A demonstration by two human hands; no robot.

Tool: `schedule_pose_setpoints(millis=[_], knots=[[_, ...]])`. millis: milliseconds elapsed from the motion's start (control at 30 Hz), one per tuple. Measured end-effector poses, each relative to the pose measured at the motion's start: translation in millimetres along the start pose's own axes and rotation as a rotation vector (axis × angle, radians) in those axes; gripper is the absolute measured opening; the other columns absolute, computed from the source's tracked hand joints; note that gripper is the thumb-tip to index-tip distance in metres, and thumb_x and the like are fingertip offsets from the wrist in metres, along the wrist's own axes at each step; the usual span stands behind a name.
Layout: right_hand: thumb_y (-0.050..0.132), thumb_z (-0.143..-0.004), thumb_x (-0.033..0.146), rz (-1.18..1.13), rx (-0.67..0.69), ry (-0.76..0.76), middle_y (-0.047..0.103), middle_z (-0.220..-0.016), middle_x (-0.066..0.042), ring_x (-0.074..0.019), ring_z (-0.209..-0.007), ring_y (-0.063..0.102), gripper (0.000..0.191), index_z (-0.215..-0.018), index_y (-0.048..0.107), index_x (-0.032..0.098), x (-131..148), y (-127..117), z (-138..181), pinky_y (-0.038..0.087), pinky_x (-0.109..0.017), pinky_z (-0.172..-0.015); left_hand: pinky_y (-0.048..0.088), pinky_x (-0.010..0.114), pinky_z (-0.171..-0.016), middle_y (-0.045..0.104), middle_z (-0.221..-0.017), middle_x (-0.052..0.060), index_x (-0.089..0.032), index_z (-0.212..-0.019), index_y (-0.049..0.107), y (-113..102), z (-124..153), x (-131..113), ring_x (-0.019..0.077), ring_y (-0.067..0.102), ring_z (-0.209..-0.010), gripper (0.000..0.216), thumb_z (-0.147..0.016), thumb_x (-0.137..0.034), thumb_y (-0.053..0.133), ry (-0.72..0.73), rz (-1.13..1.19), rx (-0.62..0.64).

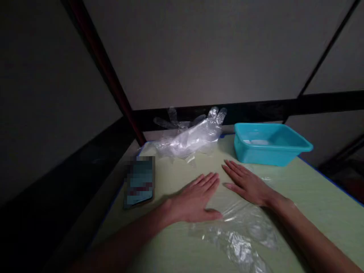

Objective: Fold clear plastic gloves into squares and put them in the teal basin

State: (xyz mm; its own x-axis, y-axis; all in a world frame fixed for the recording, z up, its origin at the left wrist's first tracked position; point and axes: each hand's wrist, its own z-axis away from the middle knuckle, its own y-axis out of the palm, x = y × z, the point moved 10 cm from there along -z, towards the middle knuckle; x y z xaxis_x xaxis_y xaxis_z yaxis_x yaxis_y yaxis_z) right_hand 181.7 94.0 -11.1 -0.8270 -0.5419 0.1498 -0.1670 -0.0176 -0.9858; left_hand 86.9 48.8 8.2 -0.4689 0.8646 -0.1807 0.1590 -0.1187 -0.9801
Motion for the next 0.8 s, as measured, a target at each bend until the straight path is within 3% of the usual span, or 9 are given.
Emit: schedule_pose_setpoints(millis=[400,600,800], knots=[[0.029,-0.086,0.051,-0.078,-0.026,0.061,0.011,-0.144,-0.006,-0.0243,-0.130,0.011,0.062,-0.137,0.021,0.016,-15.4,-6.0,4.2,0.018,-0.042,-0.105,0.007,0.035,-0.106,0.012,-0.143,0.017,-0.002,-0.134,0.014,1.0,1.2,2.9,0.0230,0.005,-0.131,0.081,-0.081,-0.061,0.028,0.011,0.004,0.040],[0.032,-0.087,0.047,-0.037,-0.078,0.017,0.016,-0.143,-0.006,-0.0240,-0.129,0.015,0.059,-0.137,0.022,0.017,-2.4,-15.7,0.5,0.021,-0.042,-0.104,0.008,0.035,-0.106,0.010,-0.143,0.018,-0.002,-0.135,0.013,2.9,1.5,13.6,0.0229,0.005,-0.131,0.082,-0.080,-0.062,0.028,0.005,0.023,0.096],[0.036,-0.085,0.049,0.028,-0.100,-0.064,0.018,-0.142,-0.007,-0.0251,-0.129,0.017,0.065,-0.138,0.015,0.018,23.9,-13.4,-3.5,0.024,-0.043,-0.103,0.008,0.037,-0.106,0.009,-0.143,0.018,-0.001,-0.135,0.012,2.3,0.0,23.2,0.0241,0.004,-0.131,0.084,-0.080,-0.062,0.028,-0.031,0.017,0.070]])
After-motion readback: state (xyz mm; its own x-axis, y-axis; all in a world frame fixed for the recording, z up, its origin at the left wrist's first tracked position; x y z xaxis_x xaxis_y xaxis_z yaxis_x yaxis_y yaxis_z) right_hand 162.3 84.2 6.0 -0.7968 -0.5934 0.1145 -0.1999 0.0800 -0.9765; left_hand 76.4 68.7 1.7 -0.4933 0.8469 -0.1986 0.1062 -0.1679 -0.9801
